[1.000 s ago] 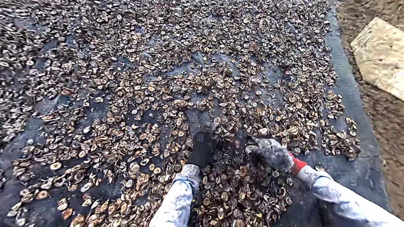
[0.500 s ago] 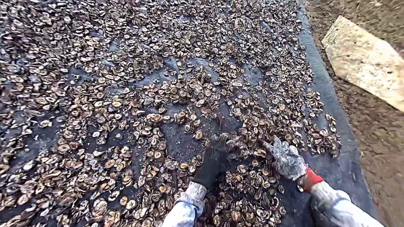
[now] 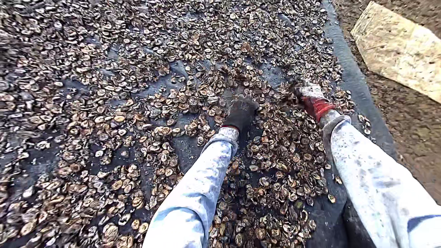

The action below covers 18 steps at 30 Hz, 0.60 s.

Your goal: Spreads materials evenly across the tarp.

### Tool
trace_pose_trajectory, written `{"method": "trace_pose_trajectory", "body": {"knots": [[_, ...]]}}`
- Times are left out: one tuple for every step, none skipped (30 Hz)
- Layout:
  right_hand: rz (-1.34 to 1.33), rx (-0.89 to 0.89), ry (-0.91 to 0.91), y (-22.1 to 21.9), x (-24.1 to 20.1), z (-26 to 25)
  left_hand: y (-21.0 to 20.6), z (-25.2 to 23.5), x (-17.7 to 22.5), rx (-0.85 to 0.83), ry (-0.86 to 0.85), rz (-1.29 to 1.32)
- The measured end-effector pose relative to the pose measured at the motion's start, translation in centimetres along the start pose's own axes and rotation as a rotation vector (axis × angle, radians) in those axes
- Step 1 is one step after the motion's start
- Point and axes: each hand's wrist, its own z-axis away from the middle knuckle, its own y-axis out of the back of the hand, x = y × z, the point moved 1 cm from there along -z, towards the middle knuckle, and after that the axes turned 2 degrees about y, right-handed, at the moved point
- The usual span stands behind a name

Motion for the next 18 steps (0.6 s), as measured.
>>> {"method": "trace_pose_trajectory", "body": {"knots": [[0.001, 0.036, -0.042, -0.3, -0.3, 0.2, 0.6, 0.8, -0.3, 0.027, -0.001, 0.023], [-0.007, 0.077, -0.073, -0.5, -0.8, 0.4, 1.1, 1.4, -1.0, 0.097, 0.03, 0.032], [0.024, 0.07, -0.067, -0.8, -1.4, 1.3, 1.4, 2.1, -1.8, 0.161, 0.078, 0.025], [0.118, 0.005, -0.039, -1.5, -1.9, 2.7, 1.1, 3.0, -2.6, 0.159, 0.134, 0.001], [0.251, -0.055, 0.05, -3.2, -1.5, 4.7, -0.4, 4.2, -3.2, 0.14, 0.167, -0.044], [0.373, -0.13, 0.139, -5.3, -1.0, 7.2, -2.0, 6.3, -3.4, 0.101, 0.14, -0.048], [0.429, -0.21, 0.191, -7.2, -0.7, 10.2, -3.1, 9.1, -3.0, 0.044, 0.076, -0.032], [0.452, -0.284, 0.219, -8.3, -0.6, 13.0, -3.7, 12.0, -2.2, -0.07, 0.018, -0.035], [0.472, -0.36, 0.236, -8.5, -0.5, 15.3, -4.0, 14.7, -1.1, -0.202, -0.026, -0.041], [0.47, -0.395, 0.255, -8.2, -0.2, 16.8, -4.2, 17.5, 0.0, -0.312, -0.05, -0.019], [0.435, -0.382, 0.25, -7.5, 0.2, 17.7, -4.1, 19.7, 1.0, -0.341, -0.053, 0.04], [0.374, -0.345, 0.191, -6.5, 0.4, 18.0, -3.9, 21.1, 1.5, -0.282, -0.042, 0.113], [0.312, -0.302, 0.097, -5.4, 0.4, 17.9, -3.7, 21.6, 1.5, -0.149, -0.036, 0.18], [0.275, -0.269, 0.036, -4.6, 0.2, 17.8, -3.7, 21.6, 1.1, 0.014, -0.043, 0.212], [0.264, -0.261, 0.044, -4.3, -0.4, 18.3, -3.7, 21.5, 0.2, 0.148, -0.047, 0.198], [0.278, -0.289, 0.123, -4.7, -1.1, 19.5, -3.5, 21.8, -0.7, 0.238, -0.026, 0.156], [0.304, -0.351, 0.259, -6.0, -1.7, 21.4, -3.4, 22.8, -1.5, 0.28, 0.027, 0.102], [0.336, -0.433, 0.412, -8.1, -2.3, 24.1, -3.4, 24.9, -2.1, 0.28, 0.096, 0.056]]}}
